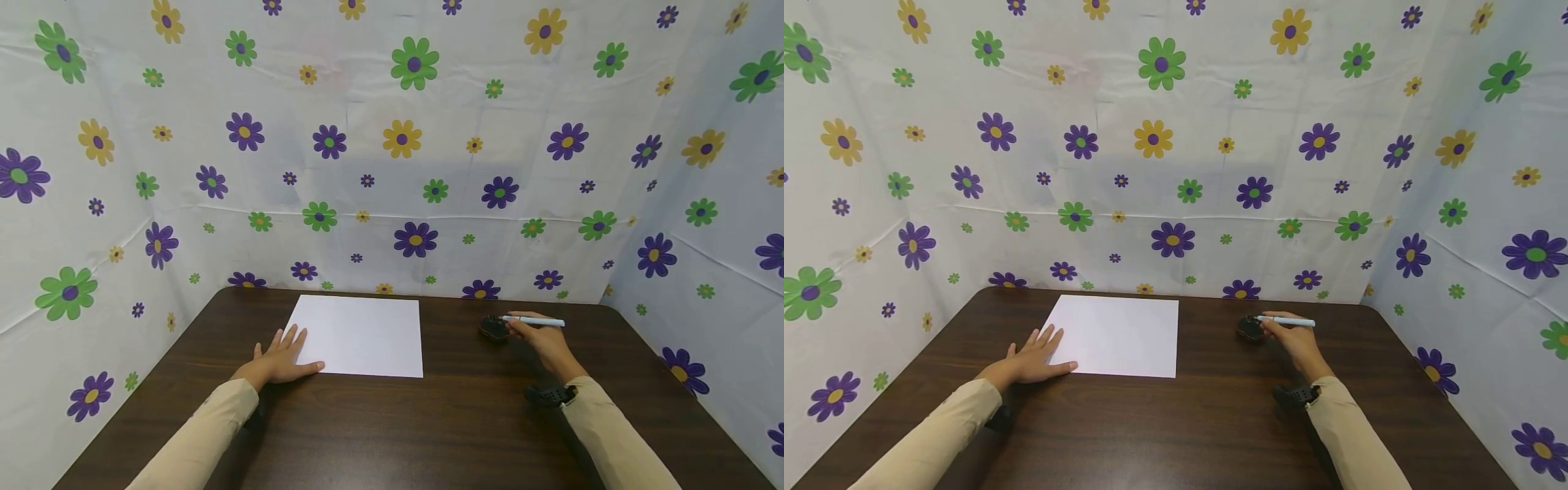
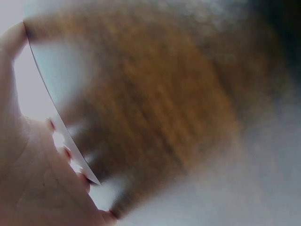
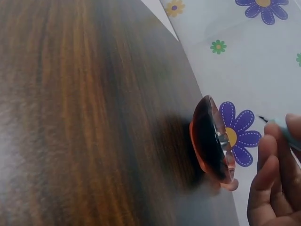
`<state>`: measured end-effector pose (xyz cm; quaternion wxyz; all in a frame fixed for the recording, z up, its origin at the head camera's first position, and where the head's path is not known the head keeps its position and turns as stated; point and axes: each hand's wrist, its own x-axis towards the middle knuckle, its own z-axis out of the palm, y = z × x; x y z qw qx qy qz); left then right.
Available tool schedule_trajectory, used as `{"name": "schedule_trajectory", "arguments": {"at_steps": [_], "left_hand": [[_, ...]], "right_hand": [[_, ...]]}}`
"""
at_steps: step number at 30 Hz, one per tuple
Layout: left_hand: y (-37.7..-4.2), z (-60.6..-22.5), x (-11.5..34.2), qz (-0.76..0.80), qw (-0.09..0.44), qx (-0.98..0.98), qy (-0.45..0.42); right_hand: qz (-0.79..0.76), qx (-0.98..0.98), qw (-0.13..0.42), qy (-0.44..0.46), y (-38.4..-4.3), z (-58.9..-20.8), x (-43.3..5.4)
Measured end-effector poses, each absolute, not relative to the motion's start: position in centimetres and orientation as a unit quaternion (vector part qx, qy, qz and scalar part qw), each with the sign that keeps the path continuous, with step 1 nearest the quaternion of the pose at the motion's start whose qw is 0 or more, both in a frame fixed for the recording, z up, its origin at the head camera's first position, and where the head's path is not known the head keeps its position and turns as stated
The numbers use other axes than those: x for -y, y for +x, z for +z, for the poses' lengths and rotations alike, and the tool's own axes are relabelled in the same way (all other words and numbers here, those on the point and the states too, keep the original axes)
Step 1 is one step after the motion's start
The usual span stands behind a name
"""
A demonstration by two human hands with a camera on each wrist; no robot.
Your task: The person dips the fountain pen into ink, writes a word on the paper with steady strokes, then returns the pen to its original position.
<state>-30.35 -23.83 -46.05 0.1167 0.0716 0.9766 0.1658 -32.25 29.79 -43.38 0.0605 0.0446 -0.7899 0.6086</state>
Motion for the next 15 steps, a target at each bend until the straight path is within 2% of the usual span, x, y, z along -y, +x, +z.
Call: {"name": "schedule_trajectory", "arguments": {"at_steps": [15], "left_hand": [[-30.4,-45.9,23.8,0.163,0.122,-0.976,0.072]], "right_hand": [[0.443,0.892,0.091,0.001,-34.2,-43.1,-29.2]]}}
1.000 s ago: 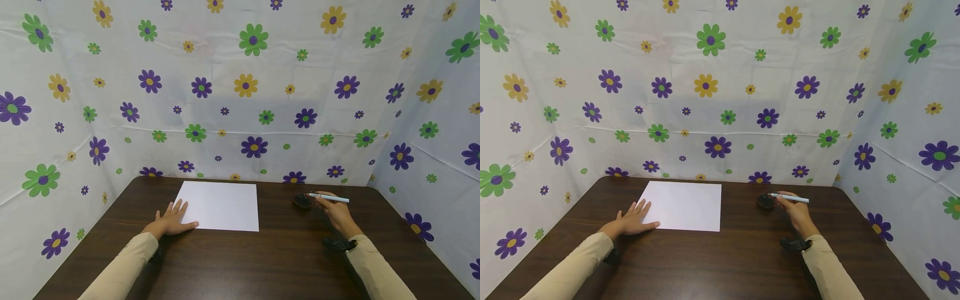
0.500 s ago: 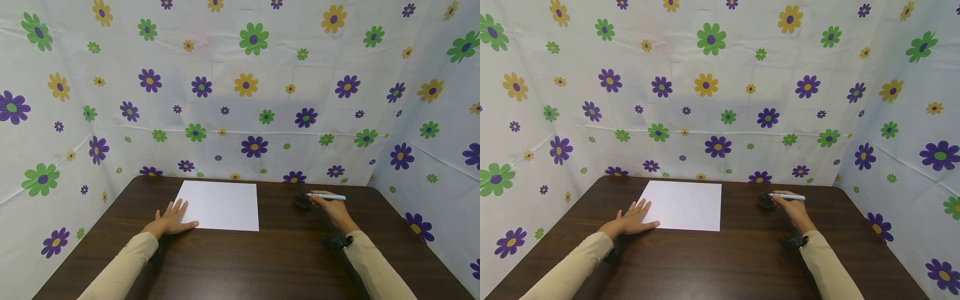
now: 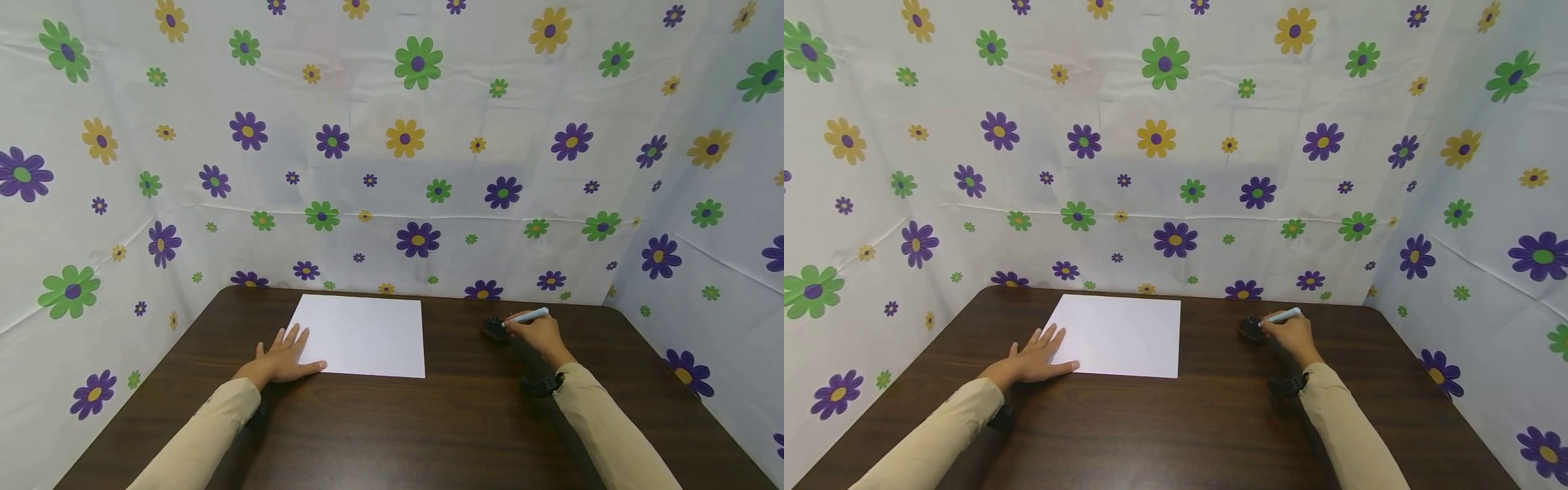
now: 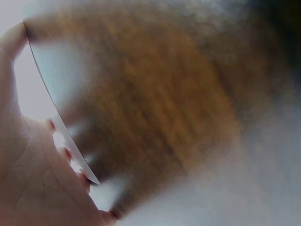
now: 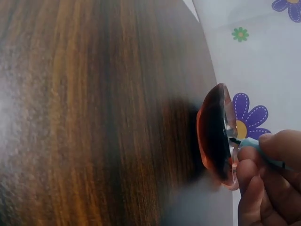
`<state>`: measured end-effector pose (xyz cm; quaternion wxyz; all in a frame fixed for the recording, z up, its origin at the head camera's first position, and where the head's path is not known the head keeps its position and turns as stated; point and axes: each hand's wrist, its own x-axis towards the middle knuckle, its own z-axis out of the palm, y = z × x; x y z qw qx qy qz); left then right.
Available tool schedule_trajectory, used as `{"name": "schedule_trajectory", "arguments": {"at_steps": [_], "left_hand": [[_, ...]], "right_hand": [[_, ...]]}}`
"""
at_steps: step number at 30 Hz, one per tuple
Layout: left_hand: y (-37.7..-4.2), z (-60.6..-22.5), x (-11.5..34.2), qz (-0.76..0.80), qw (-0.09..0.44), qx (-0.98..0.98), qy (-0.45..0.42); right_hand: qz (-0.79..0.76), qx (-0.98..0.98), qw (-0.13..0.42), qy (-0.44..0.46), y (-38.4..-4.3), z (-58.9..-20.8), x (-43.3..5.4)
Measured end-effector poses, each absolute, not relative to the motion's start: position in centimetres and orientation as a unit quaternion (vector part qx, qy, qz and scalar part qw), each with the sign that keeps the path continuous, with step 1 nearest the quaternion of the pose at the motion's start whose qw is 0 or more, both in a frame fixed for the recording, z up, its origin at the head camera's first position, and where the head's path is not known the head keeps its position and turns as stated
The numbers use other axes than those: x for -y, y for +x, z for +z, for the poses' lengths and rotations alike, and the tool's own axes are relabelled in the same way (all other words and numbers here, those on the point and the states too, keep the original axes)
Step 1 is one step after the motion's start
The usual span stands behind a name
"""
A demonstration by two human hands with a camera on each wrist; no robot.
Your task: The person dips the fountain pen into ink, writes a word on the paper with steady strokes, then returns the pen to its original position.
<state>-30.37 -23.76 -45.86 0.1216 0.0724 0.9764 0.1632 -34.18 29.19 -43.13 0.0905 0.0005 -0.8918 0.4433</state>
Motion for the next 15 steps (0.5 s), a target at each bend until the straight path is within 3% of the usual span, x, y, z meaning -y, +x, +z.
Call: {"name": "schedule_trajectory", "arguments": {"at_steps": [15], "left_hand": [[-30.18,-45.62,23.63,0.171,0.121,-0.975,0.07]], "right_hand": [[0.352,0.933,0.072,-0.005,-34.33,-42.55,-28.54]]}}
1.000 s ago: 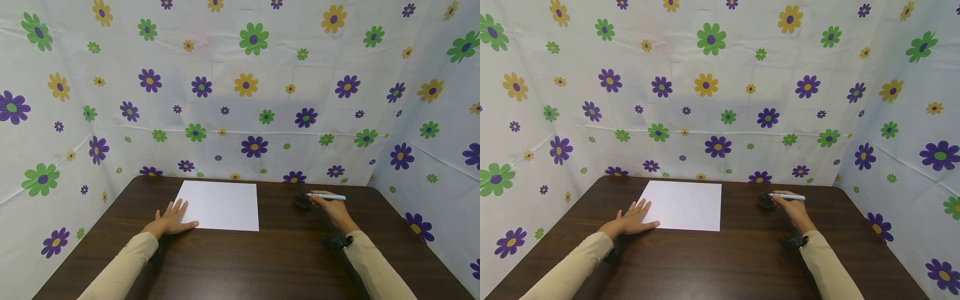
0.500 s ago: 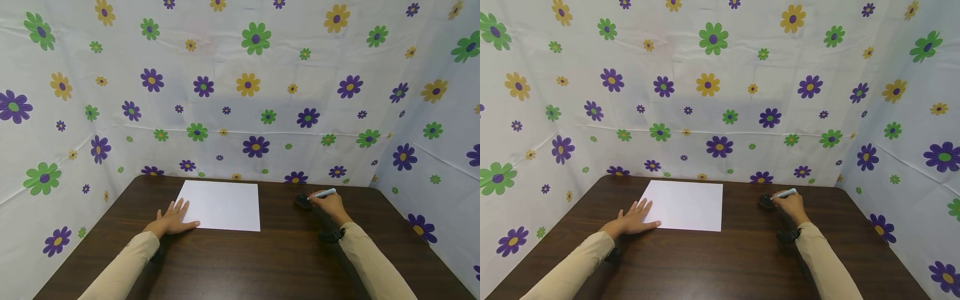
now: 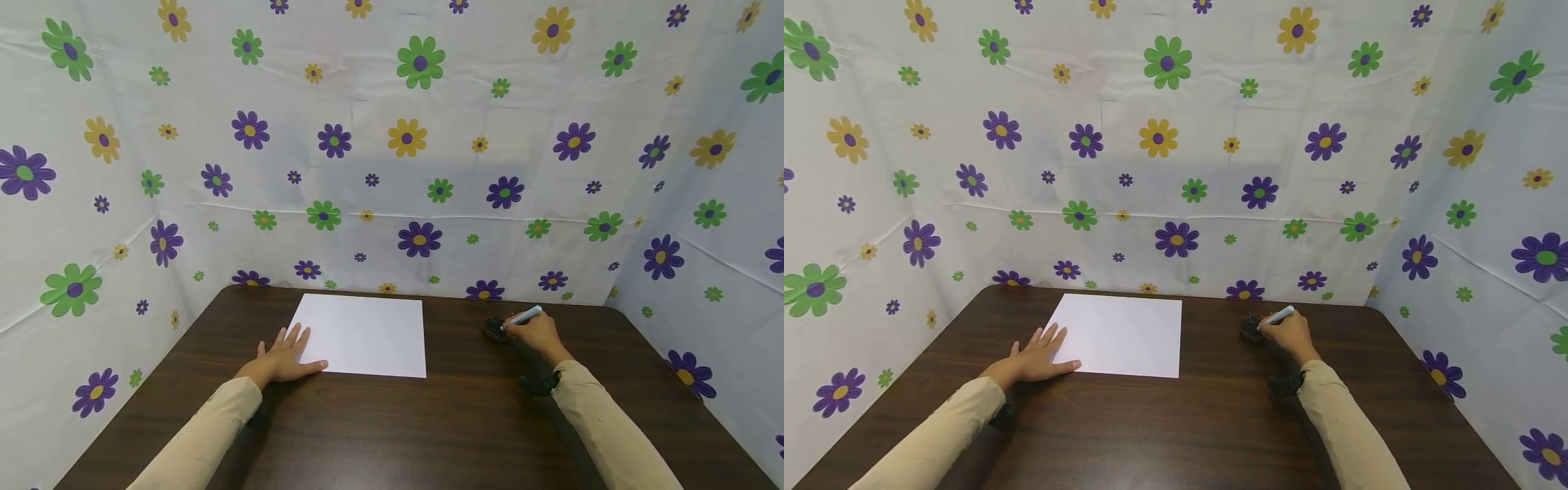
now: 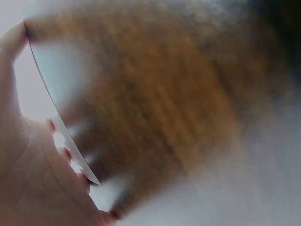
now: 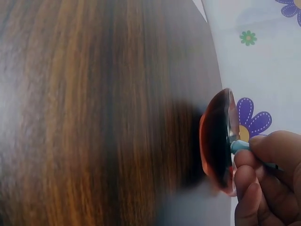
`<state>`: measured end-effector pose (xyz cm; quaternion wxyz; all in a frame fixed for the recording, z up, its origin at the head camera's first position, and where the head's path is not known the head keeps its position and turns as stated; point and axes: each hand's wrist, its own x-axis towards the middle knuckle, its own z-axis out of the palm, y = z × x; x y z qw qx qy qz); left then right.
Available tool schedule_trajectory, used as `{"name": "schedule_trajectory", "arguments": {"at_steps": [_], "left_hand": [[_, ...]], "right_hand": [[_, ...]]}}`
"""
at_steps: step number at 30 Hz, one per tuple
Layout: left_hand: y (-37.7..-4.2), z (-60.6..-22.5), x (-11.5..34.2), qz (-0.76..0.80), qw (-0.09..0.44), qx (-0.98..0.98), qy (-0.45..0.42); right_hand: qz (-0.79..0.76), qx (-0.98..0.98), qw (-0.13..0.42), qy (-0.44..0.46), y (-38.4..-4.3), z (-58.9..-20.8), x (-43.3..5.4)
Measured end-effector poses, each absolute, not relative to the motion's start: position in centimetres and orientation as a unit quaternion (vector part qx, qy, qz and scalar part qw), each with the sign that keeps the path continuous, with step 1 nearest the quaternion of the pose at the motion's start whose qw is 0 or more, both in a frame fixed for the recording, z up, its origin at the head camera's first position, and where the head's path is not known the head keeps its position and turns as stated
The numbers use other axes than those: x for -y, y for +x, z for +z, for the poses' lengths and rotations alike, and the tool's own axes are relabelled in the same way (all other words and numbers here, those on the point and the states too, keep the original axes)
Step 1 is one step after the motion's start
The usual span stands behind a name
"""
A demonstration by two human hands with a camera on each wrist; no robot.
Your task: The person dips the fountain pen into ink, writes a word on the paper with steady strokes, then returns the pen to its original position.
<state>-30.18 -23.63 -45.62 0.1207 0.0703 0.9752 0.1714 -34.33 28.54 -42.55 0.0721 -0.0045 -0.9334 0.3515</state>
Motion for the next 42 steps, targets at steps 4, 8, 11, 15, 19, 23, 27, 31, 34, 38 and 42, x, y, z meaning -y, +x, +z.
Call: {"name": "schedule_trajectory", "arguments": {"at_steps": [4,8,11,15,19,23,27,31,34,38,42], "left_hand": [[-30.3,-46.0,23.7,0.167,0.12,-0.976,0.07],[-30.3,-46.0,23.7,0.168,0.122,-0.976,0.071],[-30.3,-45.8,23.7,0.17,0.125,-0.975,0.07],[-30.2,-45.8,23.7,0.169,0.124,-0.975,0.071],[-29.9,-45.5,23.5,0.167,0.121,-0.976,0.071],[-28.9,-43.7,22.8,0.165,0.128,-0.975,0.071],[-28.5,-43.1,22.6,0.164,0.136,-0.975,0.069],[-28.7,-43.4,22.8,0.166,0.139,-0.974,0.071],[-28.8,-43.6,22.9,0.17,0.139,-0.973,0.073],[-28.9,-43.7,23.0,0.173,0.137,-0.973,0.072],[-28.9,-43.7,23.0,0.178,0.131,-0.972,0.075]], "right_hand": [[0.353,0.933,0.075,-0.003,-34.5,-42.6,-28.1],[0.354,0.932,0.082,0.003,-34.6,-42.5,-27.8],[0.354,0.931,0.092,0.009,-34.7,-42.5,-27.7],[0.354,0.93,0.098,0.008,-34.7,-42.6,-27.7],[0.357,0.929,0.094,-0.001,-34.6,-42.6,-27.9],[0.355,0.93,0.092,-0.008,-34.5,-42.5,-28.2],[0.342,0.934,0.097,-0.02,-34.2,-42.4,-28.5],[0.329,0.938,0.1,-0.031,-33.8,-42.4,-28.8],[0.325,0.94,0.095,-0.031,-33.6,-42.4,-29.0],[0.326,0.941,0.087,-0.022,-33.5,-42.4,-29.0],[0.322,0.943,0.087,-0.012,-33.4,-42.5,-28.7]]}}
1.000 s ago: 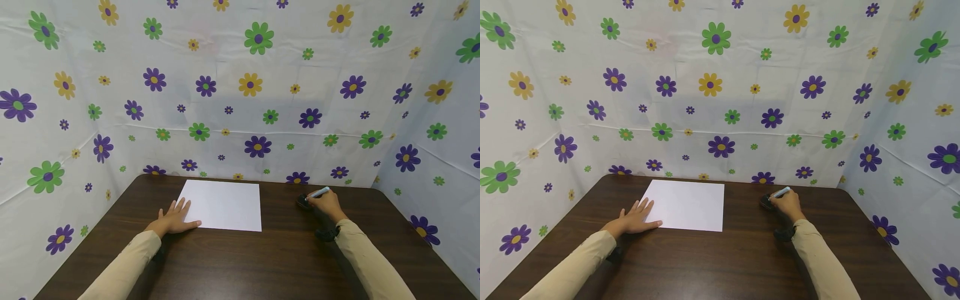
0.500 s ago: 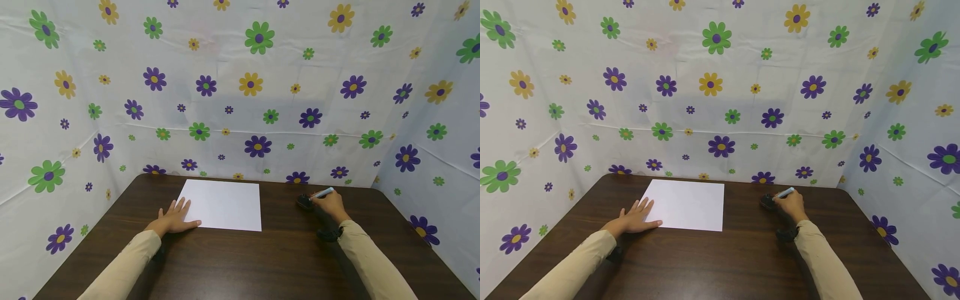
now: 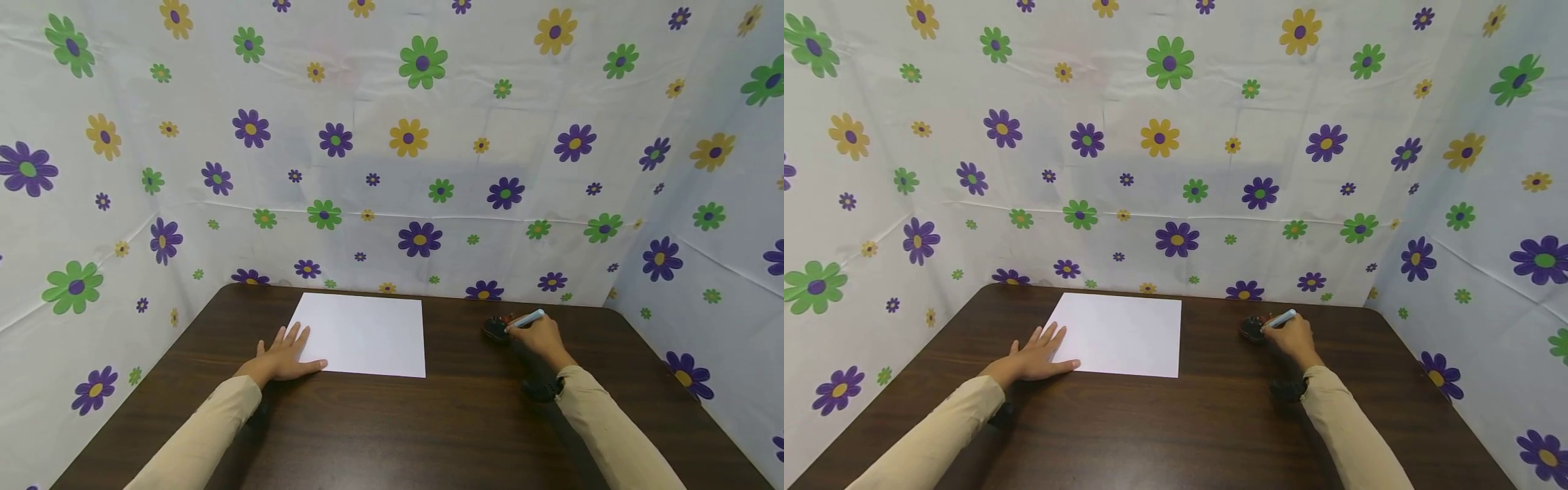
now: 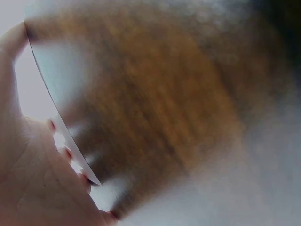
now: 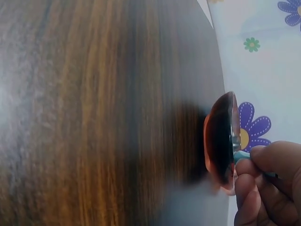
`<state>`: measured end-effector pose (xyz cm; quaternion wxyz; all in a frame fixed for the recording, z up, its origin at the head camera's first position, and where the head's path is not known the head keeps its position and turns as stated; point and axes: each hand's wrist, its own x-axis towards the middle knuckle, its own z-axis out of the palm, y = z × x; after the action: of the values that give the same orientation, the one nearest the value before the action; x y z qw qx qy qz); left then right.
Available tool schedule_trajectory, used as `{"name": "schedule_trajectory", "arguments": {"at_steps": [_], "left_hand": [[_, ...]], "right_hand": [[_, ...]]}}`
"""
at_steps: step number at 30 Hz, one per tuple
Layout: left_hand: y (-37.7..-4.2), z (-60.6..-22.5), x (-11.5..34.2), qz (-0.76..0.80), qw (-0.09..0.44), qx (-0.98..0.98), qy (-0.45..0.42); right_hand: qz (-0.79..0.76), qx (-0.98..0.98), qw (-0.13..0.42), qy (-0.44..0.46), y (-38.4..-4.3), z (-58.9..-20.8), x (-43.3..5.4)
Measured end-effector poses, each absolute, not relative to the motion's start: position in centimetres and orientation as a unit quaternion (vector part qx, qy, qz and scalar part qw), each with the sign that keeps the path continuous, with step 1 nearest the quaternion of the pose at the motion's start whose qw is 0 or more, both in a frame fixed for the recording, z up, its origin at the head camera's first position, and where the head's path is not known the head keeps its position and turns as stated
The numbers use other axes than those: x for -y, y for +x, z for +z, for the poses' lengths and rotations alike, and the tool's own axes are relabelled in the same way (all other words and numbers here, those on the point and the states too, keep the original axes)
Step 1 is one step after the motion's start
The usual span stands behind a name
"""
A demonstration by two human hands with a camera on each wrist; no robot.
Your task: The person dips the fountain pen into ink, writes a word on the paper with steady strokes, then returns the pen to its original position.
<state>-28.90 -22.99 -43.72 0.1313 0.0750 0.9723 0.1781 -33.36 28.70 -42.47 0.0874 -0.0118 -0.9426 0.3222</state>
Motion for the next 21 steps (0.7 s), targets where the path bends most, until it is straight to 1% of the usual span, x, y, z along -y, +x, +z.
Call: {"name": "schedule_trajectory", "arguments": {"at_steps": [7,15,21], "left_hand": [[-28.8,-43.4,23.0,0.181,0.134,-0.971,0.076],[-29.8,-45.0,23.4,0.174,0.136,-0.972,0.074],[-30.0,-45.3,23.6,0.174,0.125,-0.974,0.068]], "right_hand": [[0.331,0.939,0.093,0.004,-33.5,-42.7,-27.9],[0.332,0.938,0.103,-0.014,-33.8,-42.9,-27.7],[0.329,0.938,0.107,-0.024,-33.5,-42.8,-27.8]]}}
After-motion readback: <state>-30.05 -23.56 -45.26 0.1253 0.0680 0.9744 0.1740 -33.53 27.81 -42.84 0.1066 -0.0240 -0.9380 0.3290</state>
